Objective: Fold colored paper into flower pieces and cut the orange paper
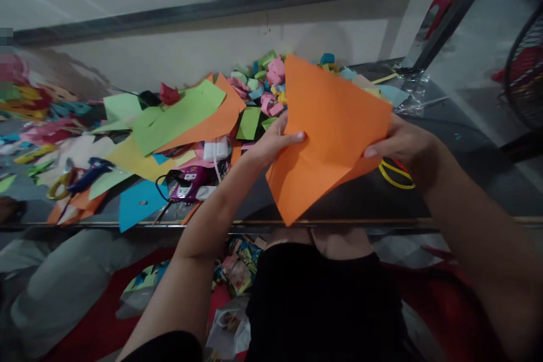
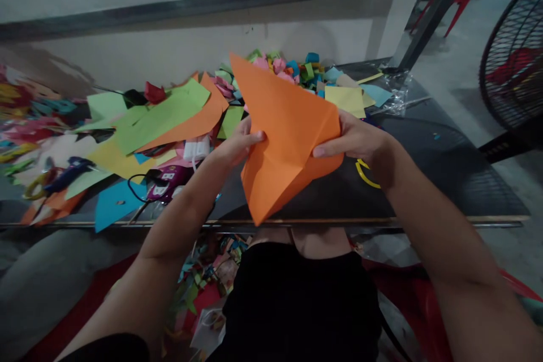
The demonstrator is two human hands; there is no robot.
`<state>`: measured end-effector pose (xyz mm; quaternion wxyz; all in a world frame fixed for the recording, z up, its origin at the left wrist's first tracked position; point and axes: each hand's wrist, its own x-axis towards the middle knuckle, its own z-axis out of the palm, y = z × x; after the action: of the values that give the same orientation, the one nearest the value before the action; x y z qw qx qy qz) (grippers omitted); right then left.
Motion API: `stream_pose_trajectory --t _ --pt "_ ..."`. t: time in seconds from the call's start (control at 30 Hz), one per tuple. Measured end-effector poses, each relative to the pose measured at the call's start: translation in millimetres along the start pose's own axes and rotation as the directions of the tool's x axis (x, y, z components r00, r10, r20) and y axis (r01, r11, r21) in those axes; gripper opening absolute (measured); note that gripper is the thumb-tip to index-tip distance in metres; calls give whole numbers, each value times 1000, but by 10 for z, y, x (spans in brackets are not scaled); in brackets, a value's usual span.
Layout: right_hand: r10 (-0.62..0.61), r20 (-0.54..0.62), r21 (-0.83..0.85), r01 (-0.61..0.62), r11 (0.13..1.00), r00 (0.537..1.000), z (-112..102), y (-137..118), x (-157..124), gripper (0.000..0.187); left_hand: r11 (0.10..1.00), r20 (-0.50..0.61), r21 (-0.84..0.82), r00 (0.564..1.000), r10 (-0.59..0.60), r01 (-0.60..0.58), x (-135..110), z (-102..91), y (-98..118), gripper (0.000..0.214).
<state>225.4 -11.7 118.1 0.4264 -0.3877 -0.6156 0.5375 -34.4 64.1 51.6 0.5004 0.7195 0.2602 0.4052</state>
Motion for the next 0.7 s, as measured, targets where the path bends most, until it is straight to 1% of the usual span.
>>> stream_pose_trajectory --t 0.03,0.07,0.13,0.2,0.23,0.27,0.3,0.33,0.37,0.4,0.43,0.47,0.5,0.53,0.57,0.6,0.63,0.7 --pt "63 37 53 -65 997 997 -21 0 56 52 995 -11 -60 996 -87 86 -12 14 7 77" --pt "130 56 90 -135 987 990 -52 15 110 50 982 -50 -102 985 -162 157 -46 28 7 71" --pt "245 23 103 -246 964 969 -130 75 184 47 955 -153 -156 949 -277 254 -160 39 -15 61" --pt "305 17 70 -306 949 952 -200 144 197 46 936 -205 -162 917 -343 313 -286 13 -57 57" --pt "307 33 40 -309 950 951 -222 174 186 45 935 -208 -134 913 -351 329 -336 -13 -78 57" --pt "293 58 4 -294 956 954 -235 199 173 44 942 -211 -84 918 -336 325 -367 -44 -92 56" --pt "266 85 -34 -264 964 960 -239 219 164 43 956 -225 -13 931 -287 292 -379 -75 -95 57" --pt "235 112 -76 -227 971 966 -237 235 164 42 970 -249 79 947 -205 231 -368 -104 -84 58" --pt "203 141 -126 -186 974 969 -230 247 177 40 971 -272 187 957 -97 152 -336 -125 -57 61" --pt "169 172 -181 -138 974 970 -221 256 201 38 950 -283 307 959 29 62 -287 -136 -16 62" --pt "132 201 -239 -82 967 971 -211 262 234 36 906 -265 423 954 141 -16 -224 -135 35 64" --pt "92 226 -299 -21 954 970 -202 266 272 33 853 -212 517 953 214 -76 -152 -123 90 63" --pt "55 239 -356 35 934 969 -195 269 311 30 803 -133 583 960 248 -127 -76 -100 141 59" --pt "23 240 -405 79 911 971 -191 271 350 27 768 -48 618 968 248 -166 1 -71 180 52" --pt "-3 226 -444 106 890 974 -189 276 386 27 756 19 627 974 226 -188 76 -38 202 46" --pt "-20 203 -471 116 874 979 -191 285 421 27 762 66 618 979 192 -191 148 -7 203 40" --pt "-33 175 -485 116 867 984 -196 303 455 28 777 97 603 983 154 -181 217 19 185 35" --pt "-52 131 -473 109 874 990 -215 367 530 31 805 110 576 989 95 -141 337 46 104 29"
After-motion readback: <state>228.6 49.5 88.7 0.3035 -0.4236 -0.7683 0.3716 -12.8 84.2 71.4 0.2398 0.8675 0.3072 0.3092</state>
